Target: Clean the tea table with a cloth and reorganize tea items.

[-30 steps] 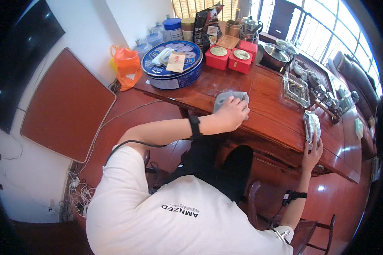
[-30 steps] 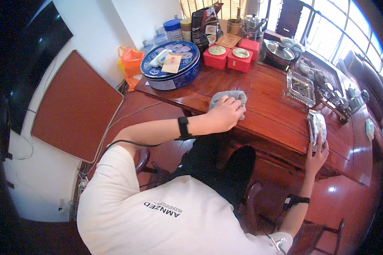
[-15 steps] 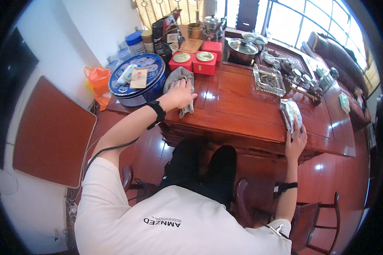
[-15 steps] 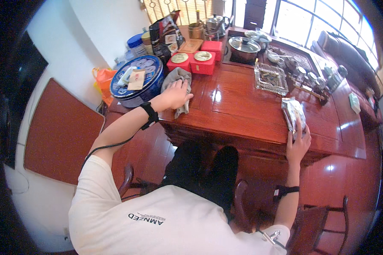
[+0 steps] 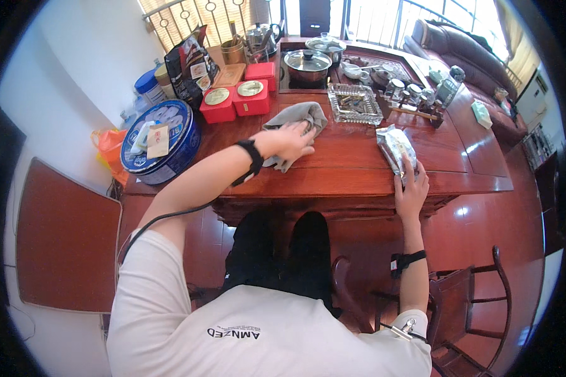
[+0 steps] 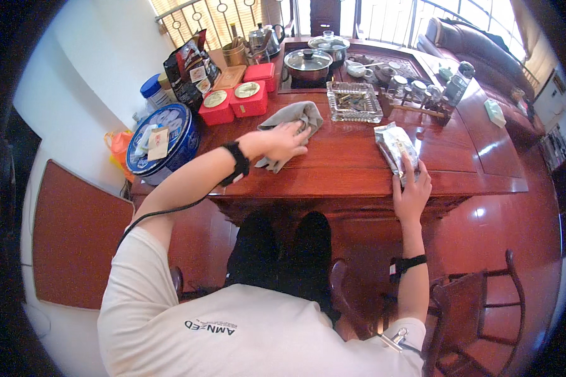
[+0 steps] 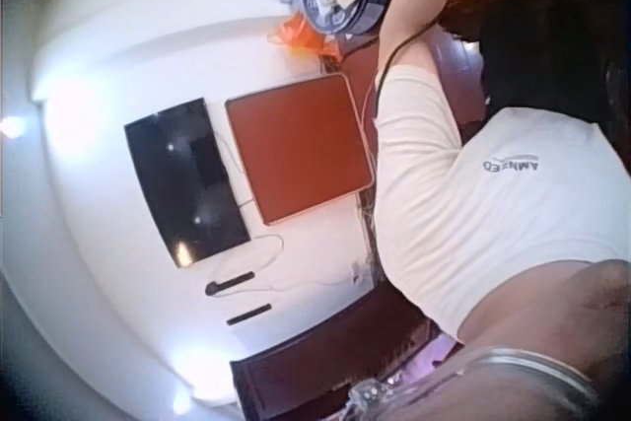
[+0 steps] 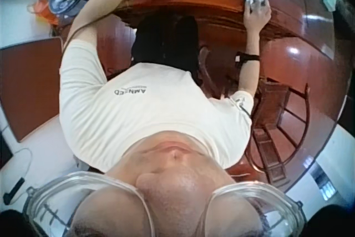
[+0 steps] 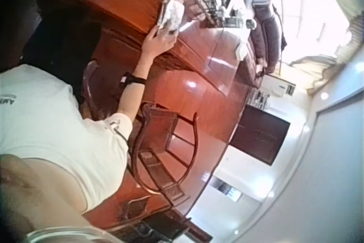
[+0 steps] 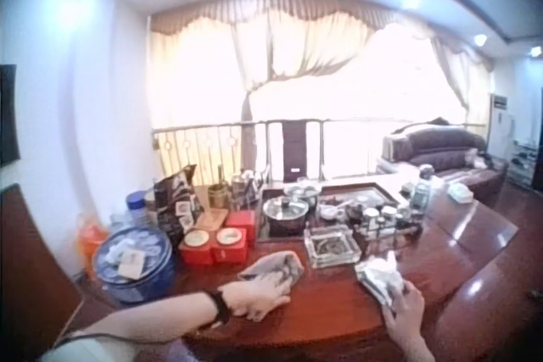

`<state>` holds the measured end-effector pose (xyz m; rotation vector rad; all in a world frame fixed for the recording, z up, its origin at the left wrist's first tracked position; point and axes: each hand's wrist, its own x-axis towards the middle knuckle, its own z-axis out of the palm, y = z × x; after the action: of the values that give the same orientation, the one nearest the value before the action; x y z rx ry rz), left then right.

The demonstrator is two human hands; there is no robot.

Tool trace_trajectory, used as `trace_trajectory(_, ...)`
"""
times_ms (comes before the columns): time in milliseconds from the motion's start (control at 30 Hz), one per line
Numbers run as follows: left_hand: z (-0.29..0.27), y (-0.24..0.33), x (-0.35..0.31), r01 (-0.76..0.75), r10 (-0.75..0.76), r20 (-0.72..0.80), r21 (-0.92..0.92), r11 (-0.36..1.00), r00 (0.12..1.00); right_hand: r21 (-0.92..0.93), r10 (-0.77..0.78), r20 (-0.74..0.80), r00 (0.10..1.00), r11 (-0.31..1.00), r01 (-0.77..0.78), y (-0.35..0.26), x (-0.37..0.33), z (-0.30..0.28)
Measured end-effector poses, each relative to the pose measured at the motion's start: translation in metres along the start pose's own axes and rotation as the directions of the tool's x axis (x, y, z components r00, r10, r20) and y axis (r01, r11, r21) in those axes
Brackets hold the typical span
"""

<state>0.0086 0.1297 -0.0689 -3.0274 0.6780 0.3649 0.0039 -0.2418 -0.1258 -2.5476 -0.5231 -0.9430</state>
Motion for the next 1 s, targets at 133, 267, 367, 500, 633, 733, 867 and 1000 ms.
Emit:
trace_trajectory(133,-0.003,-0.067,0.064,-0.057,0.05,0.092,0.072,0.996,0.994,0.016,-0.031,-0.007,0.999,0.999,0.031,-0.011,0.006,0.002)
trace_trajectory(267,-0.021,-0.045,0.103,0.133,-0.133,0.037,-0.02,0.991,0.99,-0.015,-0.022,0.0,1.0,1.0,0.022,-0.001,-0.002,-0.002)
trace_trajectory(367,-0.035,-0.04,0.109,0.254,-0.254,0.022,-0.128,0.959,0.967,-0.007,-0.008,-0.004,1.0,1.0,0.008,-0.004,-0.001,-0.004)
trace_trajectory(500,-0.044,-0.032,0.13,0.254,-0.248,0.068,-0.121,0.959,0.966,-0.027,0.024,-0.014,1.0,0.999,-0.025,0.001,-0.009,-0.01)
trace_trajectory(633,-0.014,-0.109,0.126,0.17,-0.17,0.009,0.033,0.985,0.985,0.037,-0.044,-0.037,0.998,0.998,0.045,-0.02,0.01,-0.003)
trace_trajectory(733,-0.029,-0.057,0.12,0.209,-0.213,-0.015,-0.135,0.969,0.977,0.004,-0.009,-0.044,0.999,1.0,0.009,-0.006,-0.001,-0.004)
trace_trajectory(867,-0.026,-0.052,0.085,0.066,-0.069,-0.026,-0.102,0.993,0.997,0.006,-0.013,-0.044,0.999,1.0,0.013,-0.008,0.002,-0.001)
trace_trajectory(1000,-0.012,-0.012,0.037,-0.107,0.106,-0.024,-0.049,0.993,0.994,-0.012,-0.003,-0.051,0.999,1.0,0.002,-0.007,0.0,0.001)
